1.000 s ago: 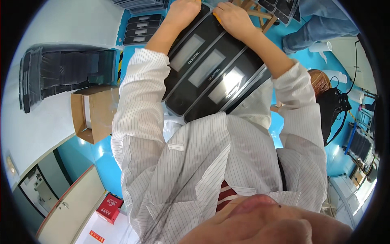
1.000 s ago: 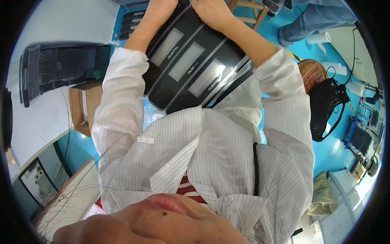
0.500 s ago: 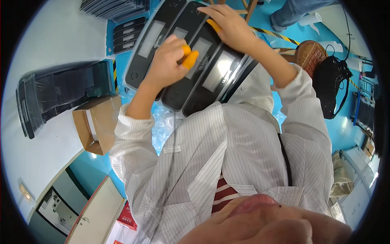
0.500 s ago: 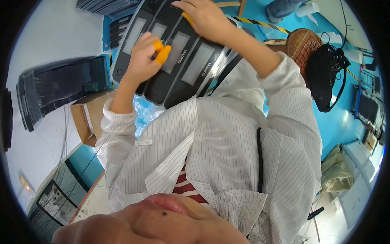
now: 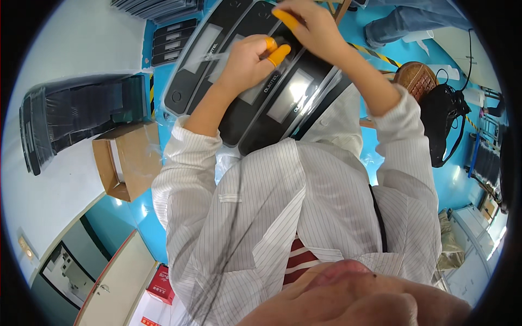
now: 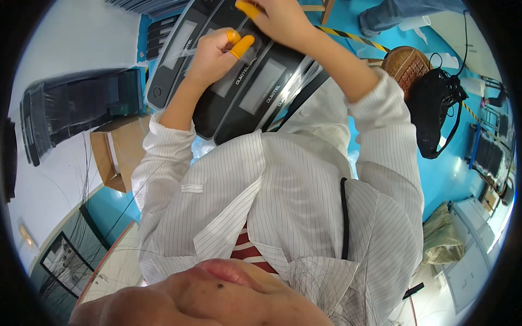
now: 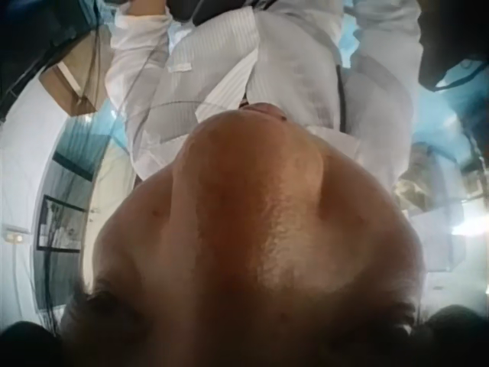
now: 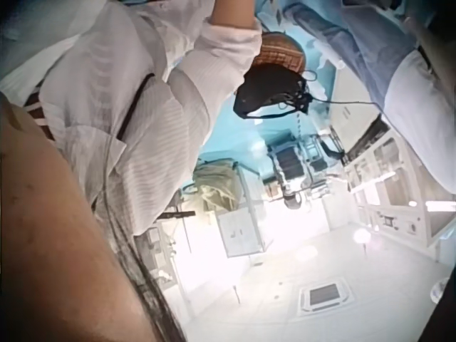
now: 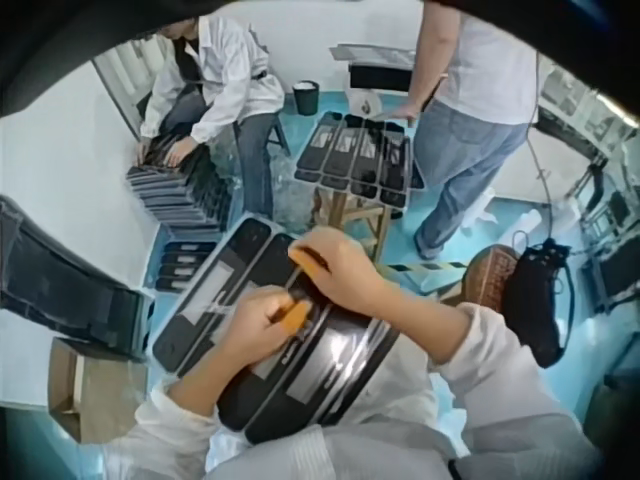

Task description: The person unpacks stacks of electronic devices by removing plastic wrappers and peeling protective films from their front surfaces by hand.

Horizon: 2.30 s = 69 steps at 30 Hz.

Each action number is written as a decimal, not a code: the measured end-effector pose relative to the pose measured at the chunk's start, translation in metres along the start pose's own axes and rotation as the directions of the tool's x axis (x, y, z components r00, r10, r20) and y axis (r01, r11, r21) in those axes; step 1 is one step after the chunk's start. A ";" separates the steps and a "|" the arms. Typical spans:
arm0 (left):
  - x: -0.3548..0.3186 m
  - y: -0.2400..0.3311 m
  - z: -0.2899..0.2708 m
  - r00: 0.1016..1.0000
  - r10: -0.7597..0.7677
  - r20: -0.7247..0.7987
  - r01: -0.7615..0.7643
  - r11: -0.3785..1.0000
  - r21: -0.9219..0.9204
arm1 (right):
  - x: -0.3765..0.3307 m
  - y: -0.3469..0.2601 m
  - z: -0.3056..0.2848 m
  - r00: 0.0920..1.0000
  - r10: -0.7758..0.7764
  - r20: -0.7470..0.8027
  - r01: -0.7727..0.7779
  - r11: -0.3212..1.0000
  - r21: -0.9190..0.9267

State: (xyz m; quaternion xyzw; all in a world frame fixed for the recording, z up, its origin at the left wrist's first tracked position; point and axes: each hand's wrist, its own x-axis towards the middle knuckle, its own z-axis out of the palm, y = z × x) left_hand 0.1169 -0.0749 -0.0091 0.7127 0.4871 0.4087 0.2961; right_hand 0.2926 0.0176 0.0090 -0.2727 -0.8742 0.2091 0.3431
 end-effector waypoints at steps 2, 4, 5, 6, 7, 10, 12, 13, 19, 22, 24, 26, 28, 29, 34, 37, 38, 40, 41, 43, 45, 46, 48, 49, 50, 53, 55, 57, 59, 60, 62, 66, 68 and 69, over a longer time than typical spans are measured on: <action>-0.006 -0.002 0.003 0.998 0.066 -0.016 -0.065 0.998 0.016 | 0.024 0.029 0.020 1.000 0.007 -0.027 -0.008 1.000 -0.017; -0.011 -0.002 0.005 0.989 0.144 -0.026 -0.143 0.989 0.038 | 0.041 0.056 0.038 0.999 0.007 -0.050 -0.009 0.999 -0.036; -0.012 -0.002 0.005 0.995 0.080 -0.054 -0.082 0.996 -0.045 | 0.045 0.066 0.047 0.989 0.143 0.025 -0.145 0.980 0.133; -0.013 -0.002 0.006 0.997 0.015 -0.077 -0.025 0.991 -0.131 | 0.051 0.074 0.054 0.957 0.265 0.122 -0.289 0.915 0.281; -0.013 -0.002 0.006 0.996 0.014 -0.090 -0.026 0.990 -0.137 | 0.056 0.080 0.059 0.957 0.258 0.132 -0.286 0.918 0.274; -0.013 -0.005 0.006 0.995 -0.099 -0.020 0.091 0.964 -0.250 | 0.064 0.081 0.059 0.970 0.243 0.008 -0.243 0.966 0.091; -0.013 -0.008 0.004 0.992 0.068 -0.109 -0.083 0.987 -0.140 | 0.064 0.074 0.050 0.959 0.281 -0.029 -0.280 0.959 0.037; -0.013 -0.009 0.003 0.991 0.049 -0.126 -0.067 0.987 -0.143 | 0.063 0.069 0.045 0.947 0.312 -0.073 -0.313 0.950 -0.011; -0.012 -0.014 0.001 0.957 0.232 -0.173 -0.228 0.973 0.044 | 0.050 0.050 0.035 0.990 0.086 0.107 -0.094 0.993 0.070; -0.015 -0.013 0.003 0.983 0.107 -0.152 -0.130 0.980 -0.149 | 0.053 0.053 0.044 0.991 -0.074 0.107 0.093 0.978 -0.186; -0.017 -0.012 0.004 0.989 0.052 -0.138 -0.077 0.981 -0.181 | 0.060 0.057 0.048 0.979 -0.053 0.195 0.123 0.921 -0.369; -0.018 -0.012 0.004 0.990 0.053 -0.128 -0.071 0.987 -0.144 | 0.068 0.061 0.047 0.990 0.041 0.134 0.000 0.957 -0.289; -0.019 -0.013 0.004 0.990 0.045 -0.131 -0.061 0.991 -0.122 | 0.071 0.062 0.041 0.961 0.263 0.083 -0.255 0.962 -0.103; -0.019 -0.013 0.004 0.990 0.047 -0.134 -0.063 0.990 -0.123 | 0.070 0.061 0.037 0.962 0.260 0.088 -0.250 0.962 -0.106; -0.018 -0.015 0.006 0.993 0.035 -0.113 -0.045 0.995 -0.089 | 0.054 0.048 0.029 0.960 0.216 0.177 -0.224 0.974 0.025; -0.018 -0.015 0.007 0.996 0.027 -0.089 -0.034 0.997 -0.075 | 0.049 0.047 0.039 0.995 -0.006 0.104 0.019 0.992 -0.128; -0.018 -0.015 0.006 0.997 0.014 -0.079 -0.020 0.997 -0.077 | 0.049 0.049 0.044 0.994 -0.006 0.105 0.019 0.992 -0.125; -0.019 -0.013 0.005 0.997 0.003 -0.072 -0.009 0.997 -0.079 | 0.052 0.056 0.052 0.992 -0.105 0.064 0.121 0.939 -0.323; -0.020 -0.013 0.005 0.997 0.017 -0.073 -0.021 0.998 -0.051 | 0.055 0.061 0.054 0.992 -0.108 0.065 0.123 0.938 -0.324; -0.020 -0.012 0.004 0.996 0.034 -0.080 -0.036 0.999 -0.024 | 0.064 0.069 0.056 0.992 -0.015 0.122 0.060 0.925 -0.374; -0.021 -0.009 0.004 0.998 0.012 -0.069 -0.015 0.999 -0.035 | 0.071 0.074 0.048 0.980 0.156 0.125 -0.122 0.962 -0.246; -0.020 -0.009 0.004 0.997 0.014 -0.074 -0.017 0.999 -0.039 | 0.073 0.074 0.044 0.935 0.322 0.147 -0.307 0.945 -0.116; -0.021 -0.010 0.004 0.997 0.004 -0.071 -0.007 0.999 -0.037 | 0.071 0.068 0.039 0.950 0.273 0.154 -0.269 0.962 -0.049; -0.021 -0.010 0.004 0.996 0.023 -0.087 -0.027 0.999 -0.047 | 0.071 0.063 0.037 0.962 0.225 0.153 -0.231 0.973 0.022; -0.020 -0.010 0.004 0.996 0.020 -0.081 -0.023 0.999 -0.042 | 0.069 0.058 0.035 0.962 0.223 0.156 -0.229 0.973 0.020; -0.020 -0.009 0.004 0.998 0.005 -0.068 -0.008 0.999 -0.038 | 0.060 0.042 0.031 0.959 0.184 0.217 -0.185 0.983 -0.016; -0.021 -0.008 0.004 0.998 -0.007 -0.059 0.005 0.999 -0.038 | 0.059 0.037 0.033 0.968 0.171 0.184 -0.146 0.979 -0.145; -0.020 -0.009 0.003 0.999 0.001 -0.046 -0.001 1.000 -0.008 | 0.059 0.038 0.036 0.988 0.029 0.154 -0.002 0.985 -0.172; -0.021 -0.009 0.004 0.998 0.015 -0.061 -0.016 1.000 -0.015 | 0.060 0.044 0.039 0.985 -0.117 0.128 0.141 0.969 -0.204; -0.021 -0.010 0.005 0.997 0.028 -0.069 -0.028 1.000 -0.005 | 0.061 0.049 0.041 0.982 -0.083 0.168 0.122 0.964 -0.238; -0.021 -0.011 0.005 0.997 0.029 -0.071 -0.030 1.000 -0.009 | 0.066 0.059 0.046 0.977 -0.047 0.209 0.104 0.956 -0.273; -0.019 -0.016 0.003 0.976 0.155 -0.151 -0.143 0.986 0.090 | 0.078 0.073 0.042 0.949 0.240 0.206 -0.237 0.971 -0.040; -0.020 -0.017 0.000 0.969 0.146 -0.199 -0.122 0.984 0.126 | 0.079 0.073 0.037 0.913 0.385 0.133 -0.404 0.896 0.184; -0.020 -0.018 -0.002 0.963 0.127 -0.237 -0.089 0.982 0.165 | 0.080 0.072 0.033 0.824 0.530 0.203 -0.567 0.774 0.283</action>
